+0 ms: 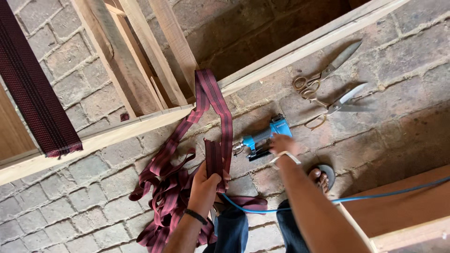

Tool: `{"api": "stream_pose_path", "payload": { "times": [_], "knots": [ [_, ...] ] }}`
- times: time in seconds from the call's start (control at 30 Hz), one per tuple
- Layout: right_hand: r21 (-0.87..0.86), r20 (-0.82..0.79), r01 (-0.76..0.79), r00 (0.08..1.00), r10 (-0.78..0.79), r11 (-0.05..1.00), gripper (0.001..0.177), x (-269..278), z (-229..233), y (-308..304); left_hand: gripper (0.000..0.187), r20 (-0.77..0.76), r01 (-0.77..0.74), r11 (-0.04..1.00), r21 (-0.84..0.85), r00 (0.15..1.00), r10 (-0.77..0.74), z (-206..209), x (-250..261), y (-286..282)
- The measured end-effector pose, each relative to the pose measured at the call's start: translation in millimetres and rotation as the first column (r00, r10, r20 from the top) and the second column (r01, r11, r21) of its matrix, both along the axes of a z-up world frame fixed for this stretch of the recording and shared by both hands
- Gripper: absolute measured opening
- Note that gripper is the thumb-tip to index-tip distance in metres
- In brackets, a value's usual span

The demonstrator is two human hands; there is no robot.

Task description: The person sits on the floor and attaches maroon webbing strips to a wooden frame using a pneumatic staple gun. They repeatedly pull the webbing taut, staple it in place, and trim the excess with scissors.

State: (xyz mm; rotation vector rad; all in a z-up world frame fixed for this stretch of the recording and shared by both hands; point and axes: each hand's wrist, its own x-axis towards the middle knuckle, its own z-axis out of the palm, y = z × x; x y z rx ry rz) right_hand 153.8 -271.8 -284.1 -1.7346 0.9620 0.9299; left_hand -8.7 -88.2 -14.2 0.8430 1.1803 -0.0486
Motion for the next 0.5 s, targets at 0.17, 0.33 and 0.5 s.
{"api": "stream_pose_path", "payload": {
  "times": [0.17, 0.33, 0.5],
  "knots": [
    [0.021, -0.143, 0.367, 0.922, -0.36, 0.93, 0.046, -43, -22, 66, 0.043, 0.03, 0.056, 0.993, 0.099, 0.998, -0.059, 9, 8, 5],
    [-0.109, -0.182, 0.239, 0.949, -0.255, 0.965, 0.056, -29, -34, 72, 0.045, 0.053, 0.017, 0.997, 0.074, 0.998, -0.021, 17, 6, 7],
    [-0.215, -0.29, 0.265, 0.902, -0.32, 0.94, 0.069, -28, -51, 71, 0.036, 0.049, 0.028, 0.996, 0.085, 0.998, -0.032, 24, -5, 14]
  ]
}}
